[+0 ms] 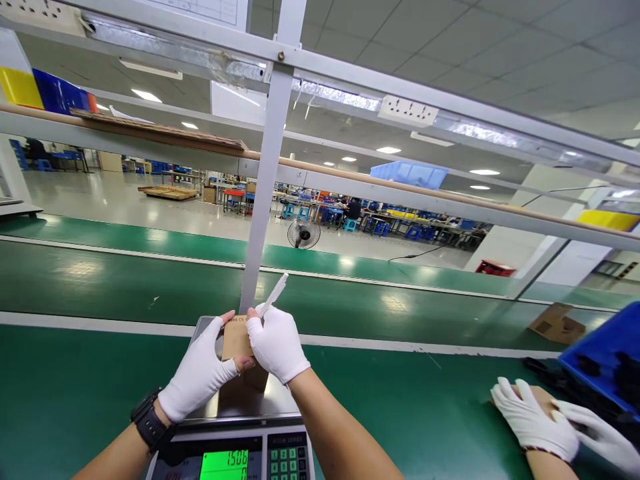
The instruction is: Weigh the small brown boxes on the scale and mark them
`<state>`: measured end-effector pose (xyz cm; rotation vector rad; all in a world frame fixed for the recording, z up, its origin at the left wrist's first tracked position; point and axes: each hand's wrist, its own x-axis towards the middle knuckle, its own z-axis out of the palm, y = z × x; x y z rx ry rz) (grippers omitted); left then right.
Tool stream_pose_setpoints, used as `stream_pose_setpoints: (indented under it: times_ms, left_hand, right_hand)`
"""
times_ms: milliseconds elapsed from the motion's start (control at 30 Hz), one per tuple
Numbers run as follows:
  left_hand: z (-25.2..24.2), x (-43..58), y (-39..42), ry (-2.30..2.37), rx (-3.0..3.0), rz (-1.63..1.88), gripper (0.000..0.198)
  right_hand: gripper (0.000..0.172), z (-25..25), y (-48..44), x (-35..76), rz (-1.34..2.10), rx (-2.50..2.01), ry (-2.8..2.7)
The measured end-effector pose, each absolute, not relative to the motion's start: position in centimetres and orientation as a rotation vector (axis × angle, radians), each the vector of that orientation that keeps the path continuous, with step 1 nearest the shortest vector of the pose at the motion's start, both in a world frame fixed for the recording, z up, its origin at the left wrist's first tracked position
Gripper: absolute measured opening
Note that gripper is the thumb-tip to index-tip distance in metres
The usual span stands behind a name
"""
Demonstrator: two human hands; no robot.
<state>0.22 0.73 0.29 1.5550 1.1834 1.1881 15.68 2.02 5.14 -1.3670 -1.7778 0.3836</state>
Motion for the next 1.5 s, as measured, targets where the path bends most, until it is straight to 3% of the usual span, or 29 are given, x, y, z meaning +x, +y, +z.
stream_pose_setpoints:
  times_ms: [1500]
  left_hand:
    - [-0.55,0.16,0.91,1.139,1.526,1.224,0.099]
  right_hand:
    - [0.044,4.59,2.36,15.80,0.540,-1.251,-1.680]
